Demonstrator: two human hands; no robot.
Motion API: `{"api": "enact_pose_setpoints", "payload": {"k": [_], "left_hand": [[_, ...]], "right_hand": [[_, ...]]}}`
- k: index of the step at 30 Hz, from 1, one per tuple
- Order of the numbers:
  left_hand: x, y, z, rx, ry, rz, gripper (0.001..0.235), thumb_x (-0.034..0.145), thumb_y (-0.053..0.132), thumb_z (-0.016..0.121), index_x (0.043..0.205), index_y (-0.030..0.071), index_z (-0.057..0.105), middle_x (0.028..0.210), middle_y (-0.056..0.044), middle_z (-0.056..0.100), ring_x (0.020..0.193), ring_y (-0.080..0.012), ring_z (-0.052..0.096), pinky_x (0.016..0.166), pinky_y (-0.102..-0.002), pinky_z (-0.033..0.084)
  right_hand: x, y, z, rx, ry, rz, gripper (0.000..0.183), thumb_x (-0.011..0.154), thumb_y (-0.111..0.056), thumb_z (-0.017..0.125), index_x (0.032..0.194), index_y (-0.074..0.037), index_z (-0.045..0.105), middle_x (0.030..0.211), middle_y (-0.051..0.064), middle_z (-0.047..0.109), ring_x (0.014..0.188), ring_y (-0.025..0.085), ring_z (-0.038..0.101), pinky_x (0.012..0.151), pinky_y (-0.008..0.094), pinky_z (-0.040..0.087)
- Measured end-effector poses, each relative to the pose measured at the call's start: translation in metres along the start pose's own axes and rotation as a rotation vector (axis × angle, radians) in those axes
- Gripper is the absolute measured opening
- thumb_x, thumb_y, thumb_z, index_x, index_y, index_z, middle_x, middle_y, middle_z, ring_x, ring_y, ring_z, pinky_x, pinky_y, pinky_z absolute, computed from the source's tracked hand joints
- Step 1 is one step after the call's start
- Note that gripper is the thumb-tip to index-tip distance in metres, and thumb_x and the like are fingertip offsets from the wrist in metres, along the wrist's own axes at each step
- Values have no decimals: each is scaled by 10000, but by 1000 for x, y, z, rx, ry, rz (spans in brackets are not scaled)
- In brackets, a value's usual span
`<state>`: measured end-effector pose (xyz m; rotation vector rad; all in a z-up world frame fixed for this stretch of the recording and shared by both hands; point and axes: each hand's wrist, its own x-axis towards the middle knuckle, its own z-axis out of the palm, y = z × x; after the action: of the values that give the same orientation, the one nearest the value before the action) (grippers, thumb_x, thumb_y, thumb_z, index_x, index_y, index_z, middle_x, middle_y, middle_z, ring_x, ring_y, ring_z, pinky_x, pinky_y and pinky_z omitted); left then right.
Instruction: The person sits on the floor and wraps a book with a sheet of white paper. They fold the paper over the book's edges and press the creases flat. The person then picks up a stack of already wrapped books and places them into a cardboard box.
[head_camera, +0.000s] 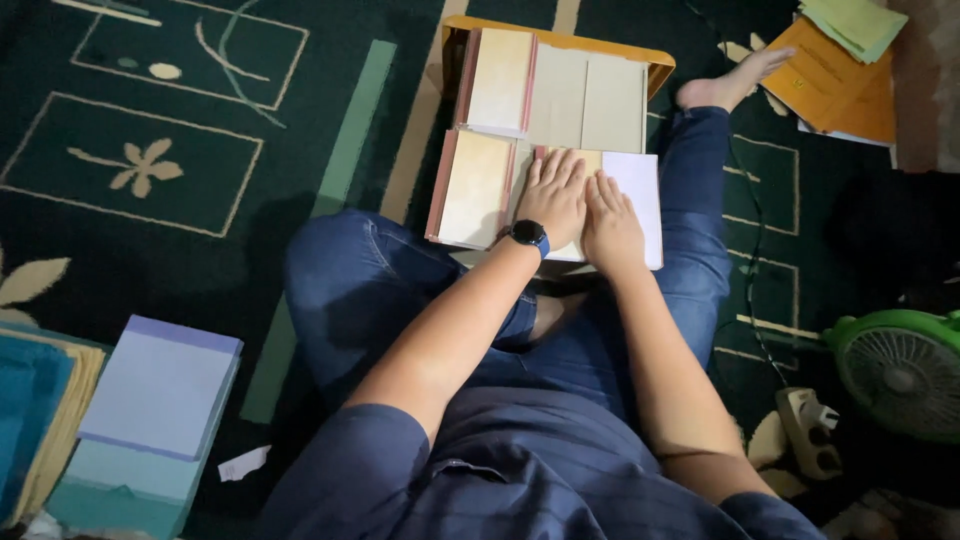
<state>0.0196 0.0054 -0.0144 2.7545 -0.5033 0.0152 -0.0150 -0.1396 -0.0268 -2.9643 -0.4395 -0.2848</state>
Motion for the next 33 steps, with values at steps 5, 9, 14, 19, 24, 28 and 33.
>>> {"api": "enact_pose_setpoints", "payload": {"k": [5, 9, 14, 19, 24, 28, 33], "left_hand": [[-1, 1, 0, 1, 20, -10, 607, 1013, 300, 362, 1598, 139, 336, 1698, -82, 236, 1583, -281, 163, 1294, -504, 56], [-1, 1, 1, 20, 25, -11, 602, 1010, 292, 356, 1596, 152, 339, 1697, -79, 236, 1581, -277, 169, 1297, -500, 58], [3, -1, 2, 26, 22, -2, 622, 999, 288, 379, 1603, 150, 325, 1702, -82, 221, 1586, -279, 155, 1299, -506, 56], [3, -2, 2, 12, 3, -11, 603, 1011, 280, 373, 1592, 123, 333, 1698, -95, 229, 1585, -280, 158, 1294, -501, 72], [0, -1, -2, -4, 3, -2, 577, 1028, 252, 348, 1590, 120, 334, 1700, -101, 225, 1587, -283, 157, 1294, -505, 72], [0, -2, -1, -22, 19, 2, 554, 1042, 249, 330, 1581, 120, 351, 1692, -102, 250, 1583, -281, 179, 1296, -497, 85], [-3, -2, -1, 5, 42, 17, 593, 1011, 284, 422, 1577, 123, 353, 1688, -107, 251, 1581, -295, 183, 1291, -515, 104]], "right_hand": [[1, 8, 5, 4, -24, -18, 587, 1013, -211, 458, 1575, -42, 443, 1625, 181, 417, 1492, 364, 392, 1133, 502, 402], [28, 17, 8, 2, -43, -16, 632, 1006, -283, 465, 1591, -47, 417, 1649, 170, 380, 1511, 365, 356, 1157, 508, 375], [40, 14, 6, -28, -16, 4, 622, 1006, -246, 456, 1597, -55, 416, 1642, 166, 394, 1509, 349, 362, 1164, 498, 359], [14, -3, -11, -22, -131, 84, 628, 1053, -316, 360, 1630, -69, 330, 1684, 161, 306, 1544, 345, 292, 1196, 486, 304], [27, 0, -15, -74, -254, 140, 657, 1098, -433, 185, 1661, -96, 212, 1719, 140, 206, 1584, 321, 179, 1238, 480, 206], [32, 1, -17, -60, -286, 162, 679, 1099, -467, 169, 1666, -94, 166, 1727, 142, 163, 1594, 319, 125, 1256, 493, 160], [7, -8, -32, -98, -309, 51, 656, 1088, -385, 200, 1656, -58, 185, 1724, 158, 173, 1590, 318, 161, 1249, 461, 188]]}}
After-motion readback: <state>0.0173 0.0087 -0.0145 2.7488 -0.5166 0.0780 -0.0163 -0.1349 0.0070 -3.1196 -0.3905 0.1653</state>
